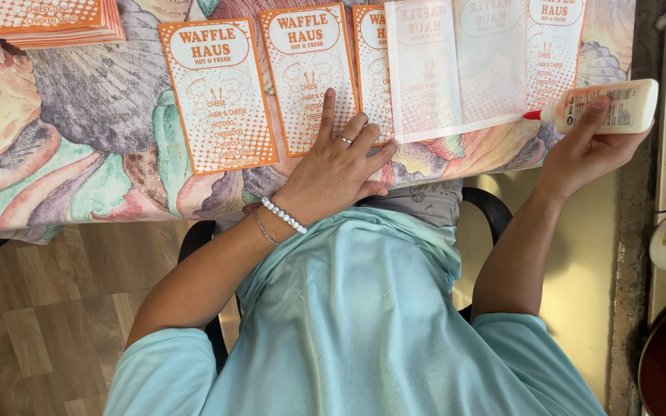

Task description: Applying glue to the edges of paper bags and folding them to complete the assembly.

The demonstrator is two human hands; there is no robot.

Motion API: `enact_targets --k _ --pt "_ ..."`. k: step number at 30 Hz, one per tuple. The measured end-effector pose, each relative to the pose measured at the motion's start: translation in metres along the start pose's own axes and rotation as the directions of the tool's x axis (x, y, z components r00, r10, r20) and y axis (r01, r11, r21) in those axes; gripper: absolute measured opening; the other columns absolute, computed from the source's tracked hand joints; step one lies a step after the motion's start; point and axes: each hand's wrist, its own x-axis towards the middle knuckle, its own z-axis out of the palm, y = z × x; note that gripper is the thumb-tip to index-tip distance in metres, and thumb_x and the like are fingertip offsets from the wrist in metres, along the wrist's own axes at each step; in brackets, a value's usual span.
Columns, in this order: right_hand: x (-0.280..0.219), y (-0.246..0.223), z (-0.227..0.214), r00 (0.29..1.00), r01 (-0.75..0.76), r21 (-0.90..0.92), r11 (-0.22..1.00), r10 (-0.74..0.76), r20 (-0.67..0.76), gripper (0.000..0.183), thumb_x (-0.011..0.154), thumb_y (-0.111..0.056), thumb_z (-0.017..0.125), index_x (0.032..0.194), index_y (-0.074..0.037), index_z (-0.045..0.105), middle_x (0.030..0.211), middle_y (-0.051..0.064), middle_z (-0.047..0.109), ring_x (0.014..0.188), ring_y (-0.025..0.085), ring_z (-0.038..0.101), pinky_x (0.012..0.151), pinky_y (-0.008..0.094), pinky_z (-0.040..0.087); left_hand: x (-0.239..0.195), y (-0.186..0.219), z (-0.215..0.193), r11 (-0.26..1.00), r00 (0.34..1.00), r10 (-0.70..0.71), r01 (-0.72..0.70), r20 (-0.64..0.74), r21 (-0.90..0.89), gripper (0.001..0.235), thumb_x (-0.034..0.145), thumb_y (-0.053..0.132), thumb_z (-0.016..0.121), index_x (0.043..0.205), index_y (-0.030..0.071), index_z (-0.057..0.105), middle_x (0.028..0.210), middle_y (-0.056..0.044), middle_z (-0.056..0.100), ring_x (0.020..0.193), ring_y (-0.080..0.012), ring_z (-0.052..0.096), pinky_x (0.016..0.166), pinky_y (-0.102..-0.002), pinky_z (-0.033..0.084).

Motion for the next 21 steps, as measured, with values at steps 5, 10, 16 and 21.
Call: enact_targets --k 5,10,16,21 --pt "0.004 0.008 -0.011 0.995 0.063 -0.015 0.998 -0.064 -0.079 0.021 0.111 -0.002 0.070 0.127 0.005 0.058 0.108 0.031 0.074 0.092 0.040 0.076 0.075 0.046 0.067 0.000 0.001 -0.003 1.000 1.000 -0.001 0.001 -0.004 0.002 0.073 0.080 0.063 0.075 0.135 0.016 0.064 0.113 -0.011 0.054 0.122 -0.0346 0.050 0.118 -0.077 0.018" --pt "0.016 -0.039 -0.005 0.960 -0.076 0.099 0.992 0.100 -0.261 0.027 0.106 -0.016 0.074 0.121 0.003 0.062 0.101 0.026 0.076 0.081 0.034 0.075 0.067 0.046 0.065 0.004 0.011 -0.009 0.999 0.999 -0.039 0.039 -0.017 0.010 0.069 0.078 0.060 0.078 0.131 0.016 0.065 0.106 -0.008 0.055 0.117 -0.0308 0.051 0.119 -0.076 0.019" --pt "0.003 -0.060 0.015 0.927 -0.297 0.312 0.902 0.351 -0.131 0.034 0.103 -0.024 0.077 0.125 -0.004 0.060 0.100 0.013 0.068 0.089 0.028 0.072 0.081 0.042 0.067 0.002 0.018 -0.008 0.992 0.994 -0.112 0.111 0.018 0.066 0.064 0.083 0.055 0.075 0.133 0.018 0.063 0.101 -0.007 0.053 0.106 -0.0302 0.051 0.119 -0.076 0.018" --pt "-0.038 -0.040 0.042 0.917 -0.399 0.257 0.880 0.391 0.085 0.026 0.110 -0.022 0.063 0.131 -0.008 0.057 0.113 0.006 0.066 0.113 0.016 0.062 0.097 0.044 0.061 -0.002 0.023 0.010 0.990 0.990 -0.138 0.138 -0.022 -0.007 0.055 0.090 0.047 0.067 0.136 0.015 0.064 0.102 -0.012 0.055 0.113 -0.0326 0.049 0.115 -0.085 0.007"
